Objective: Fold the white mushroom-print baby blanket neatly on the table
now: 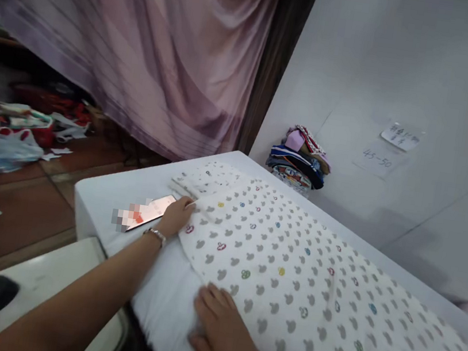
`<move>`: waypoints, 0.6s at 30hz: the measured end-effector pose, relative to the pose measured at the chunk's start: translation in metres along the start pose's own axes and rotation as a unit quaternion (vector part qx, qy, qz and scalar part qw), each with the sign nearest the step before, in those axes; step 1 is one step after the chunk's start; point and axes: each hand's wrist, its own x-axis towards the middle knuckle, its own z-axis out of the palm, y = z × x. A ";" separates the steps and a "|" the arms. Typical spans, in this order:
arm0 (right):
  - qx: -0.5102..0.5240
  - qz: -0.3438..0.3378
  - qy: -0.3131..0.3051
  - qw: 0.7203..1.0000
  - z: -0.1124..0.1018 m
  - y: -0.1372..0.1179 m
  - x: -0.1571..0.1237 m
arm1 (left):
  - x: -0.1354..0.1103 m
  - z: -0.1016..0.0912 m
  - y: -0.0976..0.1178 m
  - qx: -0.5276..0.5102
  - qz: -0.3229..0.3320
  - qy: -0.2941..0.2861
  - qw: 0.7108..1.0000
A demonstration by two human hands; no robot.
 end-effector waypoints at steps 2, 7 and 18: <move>-0.044 0.005 0.020 0.999 0.006 0.004 -0.034 | 0.002 0.000 -0.001 -0.010 -0.012 -0.002 1.000; -0.146 0.077 0.158 0.973 0.022 0.032 -0.104 | -0.001 -0.004 0.005 -0.029 -0.037 -0.004 0.999; -0.234 0.106 0.213 0.943 0.030 0.054 -0.143 | -0.028 -0.027 0.016 -0.044 -0.097 -0.068 0.992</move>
